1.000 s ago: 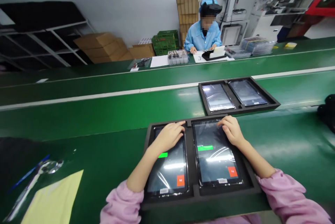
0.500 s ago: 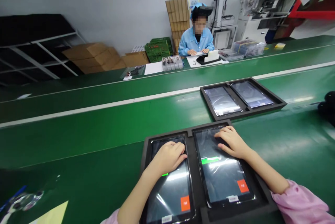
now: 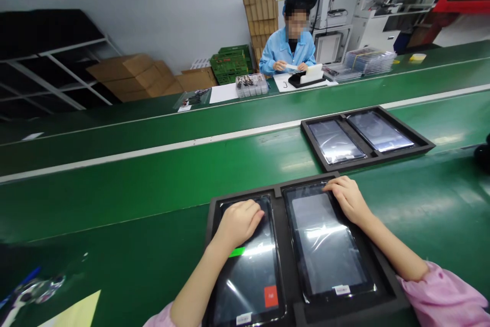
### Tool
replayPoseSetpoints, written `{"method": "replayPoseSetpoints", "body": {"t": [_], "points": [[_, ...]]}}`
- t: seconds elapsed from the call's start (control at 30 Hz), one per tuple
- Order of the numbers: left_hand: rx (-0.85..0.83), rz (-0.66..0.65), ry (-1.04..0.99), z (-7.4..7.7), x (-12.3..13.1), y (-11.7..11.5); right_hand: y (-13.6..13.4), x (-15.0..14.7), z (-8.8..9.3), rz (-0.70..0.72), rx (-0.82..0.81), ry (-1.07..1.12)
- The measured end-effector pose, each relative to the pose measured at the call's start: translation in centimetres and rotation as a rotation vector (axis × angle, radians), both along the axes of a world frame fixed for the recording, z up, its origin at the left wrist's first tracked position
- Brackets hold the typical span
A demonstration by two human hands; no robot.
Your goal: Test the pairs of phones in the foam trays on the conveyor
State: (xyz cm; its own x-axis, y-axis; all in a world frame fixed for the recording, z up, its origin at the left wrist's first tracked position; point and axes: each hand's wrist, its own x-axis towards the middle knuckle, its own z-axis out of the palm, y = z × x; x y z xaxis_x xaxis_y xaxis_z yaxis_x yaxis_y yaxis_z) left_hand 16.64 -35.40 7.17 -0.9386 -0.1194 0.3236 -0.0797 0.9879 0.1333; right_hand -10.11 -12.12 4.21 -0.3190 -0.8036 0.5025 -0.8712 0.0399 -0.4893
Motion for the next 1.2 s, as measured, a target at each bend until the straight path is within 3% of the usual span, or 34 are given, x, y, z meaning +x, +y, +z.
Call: {"method": "replayPoseSetpoints", "body": {"t": [0.13,0.27,0.37,0.5,0.6,0.67,0.9,1.2], "points": [[0.022,0.116,0.035,-0.1,-0.1,-0.5,-0.3,0.2,-0.4,-0.065,0.017,0.052],[0.052,0.188,-0.055,-0.1,-0.1,-0.8,-0.7,0.2,-0.4,-0.066,0.084,0.060],[0.112,0.315,-0.132,0.0,-0.1,-0.8,-1.4,0.0,-0.2,-0.183,0.122,-0.017],[0.136,0.446,-0.268,0.1,-0.4,-0.8,-2.7,0.2,1.2,-0.345,0.430,0.090],[0.147,0.439,-0.337,0.2,-0.6,-0.6,-3.7,0.1,3.1,-0.303,0.673,0.153],[0.150,0.445,-0.389,0.5,-0.7,-0.6,-4.3,-0.3,4.3,-0.261,0.736,0.132],[0.144,0.415,-0.415,1.4,-1.0,-1.0,-5.2,-1.8,5.6,-0.175,0.817,0.045],[0.297,0.440,-0.434,2.0,-0.9,-2.6,-5.1,-2.5,6.5,-0.090,0.878,-0.048]]}}
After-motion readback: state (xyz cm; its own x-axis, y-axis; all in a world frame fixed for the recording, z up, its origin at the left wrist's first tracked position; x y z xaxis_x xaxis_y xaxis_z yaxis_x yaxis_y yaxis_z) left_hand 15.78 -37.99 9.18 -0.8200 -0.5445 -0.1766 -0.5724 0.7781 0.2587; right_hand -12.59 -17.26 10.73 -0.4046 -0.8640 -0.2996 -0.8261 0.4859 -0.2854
